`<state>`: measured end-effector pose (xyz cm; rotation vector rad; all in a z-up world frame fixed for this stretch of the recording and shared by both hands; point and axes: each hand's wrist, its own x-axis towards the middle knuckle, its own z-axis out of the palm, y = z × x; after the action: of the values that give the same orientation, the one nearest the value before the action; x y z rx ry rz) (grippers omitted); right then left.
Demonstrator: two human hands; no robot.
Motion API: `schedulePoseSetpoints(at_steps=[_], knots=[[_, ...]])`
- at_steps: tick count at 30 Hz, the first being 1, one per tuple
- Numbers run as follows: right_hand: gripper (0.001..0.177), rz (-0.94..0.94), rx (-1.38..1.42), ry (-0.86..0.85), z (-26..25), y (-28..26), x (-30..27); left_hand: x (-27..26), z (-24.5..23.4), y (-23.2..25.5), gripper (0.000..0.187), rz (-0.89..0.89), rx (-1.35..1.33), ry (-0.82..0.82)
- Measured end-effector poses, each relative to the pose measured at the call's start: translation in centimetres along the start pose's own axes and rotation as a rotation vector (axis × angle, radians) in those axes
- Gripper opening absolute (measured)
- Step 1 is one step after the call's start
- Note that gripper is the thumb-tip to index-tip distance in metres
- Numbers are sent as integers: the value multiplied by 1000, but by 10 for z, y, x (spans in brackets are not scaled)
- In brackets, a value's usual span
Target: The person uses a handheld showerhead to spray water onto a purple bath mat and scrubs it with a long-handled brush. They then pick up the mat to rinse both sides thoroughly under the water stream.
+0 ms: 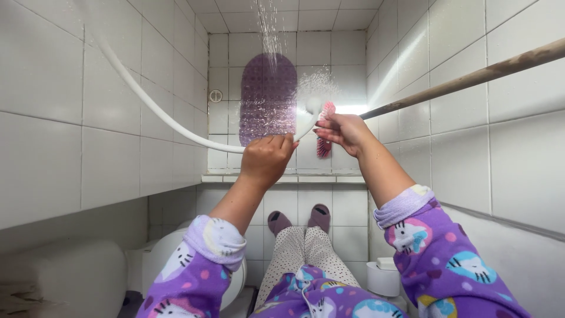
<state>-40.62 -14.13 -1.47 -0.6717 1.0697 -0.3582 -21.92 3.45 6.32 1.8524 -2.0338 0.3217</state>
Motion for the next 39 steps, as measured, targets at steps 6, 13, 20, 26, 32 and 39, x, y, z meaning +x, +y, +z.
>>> schedulePoseSetpoints(at_steps=[6,13,20,26,32,39], knots=[[39,22,-110,-17,11,-5,-28,-17,-8,-14,25,-32,51,-90],[44,136,172,17,37,39,-21,-28,-39,5,24,-165,9,5],[35,70,306,80,44,59,-3,-54,-56,55,22,-218,-47,0],[31,81,28,40,43,48,17,-82,-88,52,28,-285,-31,-22],[27,-18,-361,-18,68,32,17,-118,-133,36,26,-444,52,-20],[24,-84,-597,-136,134,23,8,-149,-151,31,24,-677,6,45]])
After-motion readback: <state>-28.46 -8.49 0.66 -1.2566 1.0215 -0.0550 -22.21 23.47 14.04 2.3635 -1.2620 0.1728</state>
